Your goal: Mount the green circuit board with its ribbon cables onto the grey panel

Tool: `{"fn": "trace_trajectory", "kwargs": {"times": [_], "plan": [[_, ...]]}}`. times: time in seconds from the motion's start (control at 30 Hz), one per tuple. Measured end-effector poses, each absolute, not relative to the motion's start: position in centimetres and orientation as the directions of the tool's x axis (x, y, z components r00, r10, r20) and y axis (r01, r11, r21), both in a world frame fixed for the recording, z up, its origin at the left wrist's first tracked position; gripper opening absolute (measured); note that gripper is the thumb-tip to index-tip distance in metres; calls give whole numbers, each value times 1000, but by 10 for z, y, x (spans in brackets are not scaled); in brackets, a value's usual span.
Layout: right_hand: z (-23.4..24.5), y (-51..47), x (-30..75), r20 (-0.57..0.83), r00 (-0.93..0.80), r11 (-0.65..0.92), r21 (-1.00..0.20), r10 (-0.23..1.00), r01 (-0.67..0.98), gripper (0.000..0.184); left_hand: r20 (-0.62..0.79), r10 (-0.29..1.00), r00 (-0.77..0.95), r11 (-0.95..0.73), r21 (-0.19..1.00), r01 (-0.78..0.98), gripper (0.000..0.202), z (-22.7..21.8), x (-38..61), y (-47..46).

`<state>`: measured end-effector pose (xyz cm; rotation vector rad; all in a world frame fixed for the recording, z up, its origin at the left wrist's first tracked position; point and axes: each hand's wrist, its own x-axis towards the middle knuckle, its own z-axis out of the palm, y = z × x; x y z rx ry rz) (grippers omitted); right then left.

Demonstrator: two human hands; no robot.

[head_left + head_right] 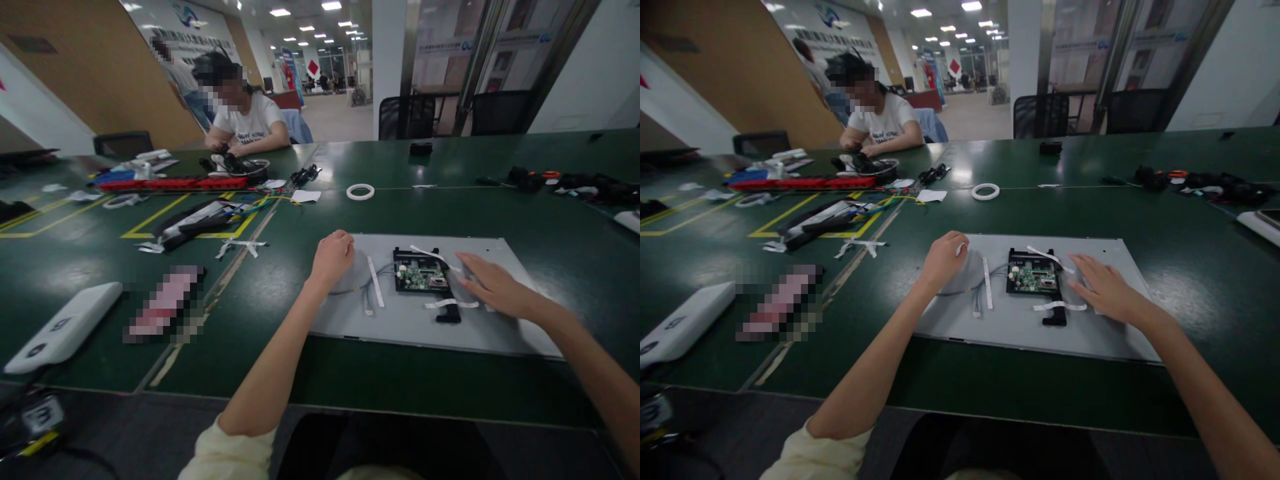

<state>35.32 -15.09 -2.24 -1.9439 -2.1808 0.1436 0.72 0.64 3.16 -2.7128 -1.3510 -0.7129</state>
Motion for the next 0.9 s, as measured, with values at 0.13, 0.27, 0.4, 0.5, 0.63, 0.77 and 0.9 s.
{"fn": "trace_trajectory", "kwargs": {"times": [0.13, 0.27, 0.4, 0.5, 0.63, 0.77, 0.9], "plan": [[-35, -167, 360, 94, -149, 160, -120, 984, 980, 64, 397, 750, 528, -625, 165, 763, 22, 31, 5, 6], [-37, -170, 359, 127, -131, 143, -92, 983, 985, 61, 399, 755, 520, -616, 162, 771, 22, 30, 3, 6], [-38, -171, 364, 131, -90, 102, -83, 987, 991, 61, 398, 758, 517, -612, 159, 774, 23, 30, 5, 6], [-41, -172, 375, 134, -35, 45, -77, 990, 996, 60, 393, 757, 522, -612, 148, 777, 23, 32, 7, 5], [-49, -177, 395, 135, 58, -48, -75, 989, 996, 62, 405, 743, 532, -630, 159, 760, 24, 31, 6, 5], [-58, -186, 417, 132, 152, -144, -73, 979, 987, 65, 399, 749, 529, -625, 162, 763, 23, 31, 6, 6], [-69, -195, 442, 111, 283, -277, -64, 953, 959, 69, 397, 744, 537, -632, 157, 759, 23, 32, 7, 5]]}}
